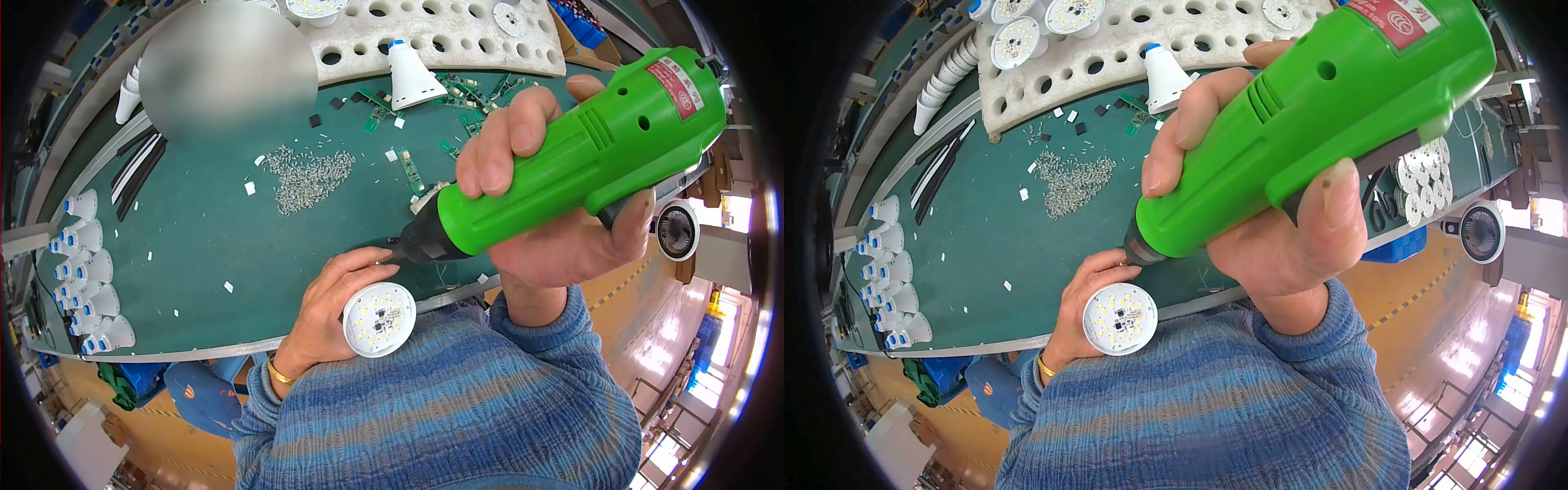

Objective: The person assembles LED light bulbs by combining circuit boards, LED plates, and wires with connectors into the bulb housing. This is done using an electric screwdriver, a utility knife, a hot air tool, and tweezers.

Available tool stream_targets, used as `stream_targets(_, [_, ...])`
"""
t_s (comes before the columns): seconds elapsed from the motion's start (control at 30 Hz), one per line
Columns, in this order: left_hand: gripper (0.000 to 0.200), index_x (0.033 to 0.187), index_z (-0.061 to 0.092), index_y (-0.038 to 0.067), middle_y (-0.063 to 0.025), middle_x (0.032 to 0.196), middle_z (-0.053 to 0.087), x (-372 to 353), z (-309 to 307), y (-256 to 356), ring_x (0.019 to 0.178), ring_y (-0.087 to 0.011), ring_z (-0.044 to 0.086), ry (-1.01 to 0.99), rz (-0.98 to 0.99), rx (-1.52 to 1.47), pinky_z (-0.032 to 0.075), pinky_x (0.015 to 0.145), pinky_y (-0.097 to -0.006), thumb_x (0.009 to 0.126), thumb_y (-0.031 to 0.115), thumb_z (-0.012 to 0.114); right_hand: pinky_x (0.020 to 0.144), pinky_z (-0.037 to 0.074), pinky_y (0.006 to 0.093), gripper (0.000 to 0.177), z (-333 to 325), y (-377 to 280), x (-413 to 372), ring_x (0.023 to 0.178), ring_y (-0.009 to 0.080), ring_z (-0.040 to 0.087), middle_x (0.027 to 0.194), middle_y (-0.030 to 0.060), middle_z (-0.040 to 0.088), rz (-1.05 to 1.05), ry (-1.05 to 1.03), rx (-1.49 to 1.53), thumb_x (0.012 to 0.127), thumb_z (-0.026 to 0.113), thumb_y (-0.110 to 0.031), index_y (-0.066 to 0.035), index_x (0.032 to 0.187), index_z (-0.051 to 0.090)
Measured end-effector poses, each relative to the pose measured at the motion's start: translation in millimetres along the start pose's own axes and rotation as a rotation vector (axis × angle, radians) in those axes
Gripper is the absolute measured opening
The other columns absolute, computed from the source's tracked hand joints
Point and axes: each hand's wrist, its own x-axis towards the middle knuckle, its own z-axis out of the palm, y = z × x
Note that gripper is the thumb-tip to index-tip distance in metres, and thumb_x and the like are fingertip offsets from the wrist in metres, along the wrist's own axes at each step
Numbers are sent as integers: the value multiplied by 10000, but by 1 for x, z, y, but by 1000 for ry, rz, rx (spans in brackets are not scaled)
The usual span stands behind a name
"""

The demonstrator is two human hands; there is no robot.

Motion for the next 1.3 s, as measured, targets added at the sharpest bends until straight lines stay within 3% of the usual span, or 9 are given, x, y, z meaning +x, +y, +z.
stream_targets(0.23, [631,1142,608,42,-124,1197,579,0,2,-2,1102,-267,578,41,-13,-104,496,895,-356,552,53,830,694,411,389,716,-2,-5,3,826,234,481,1029,141,449,-33,22,-33,875,453,-546,-56,1379,314])
stream_targets(0.37, [619,1143,586,6,-125,1072,655,-2,4,-5,971,-246,648,-29,-211,-163,497,881,-338,582,79,838,697,404,383,722,3,-10,5,829,229,471,1003,129,429,-46,39,-14,873,456,-540,-38,1372,314])
stream_targets(0.5, [666,1170,563,-8,-124,1052,663,-2,2,0,968,-221,650,-116,-346,-221,497,867,-330,586,126,855,703,405,385,727,12,-12,3,828,227,472,992,122,418,-24,54,-1,874,447,-545,-36,1374,309])
stream_targets(0.73, [721,1190,544,-26,-130,1026,668,-4,5,-5,942,-219,657,-152,-336,-251,496,861,-333,569,148,865,706,420,395,715,4,-4,1,830,235,491,1040,141,443,7,-50,-20,878,441,-552,-78,1394,299])
stream_targets(1.3, [647,1173,547,-7,-121,1024,661,-5,4,-5,939,-209,642,-211,-373,-323,486,855,-330,609,142,825,659,449,394,724,11,6,-1,800,239,533,1036,151,466,19,-26,-47,885,463,-546,-73,1400,278])
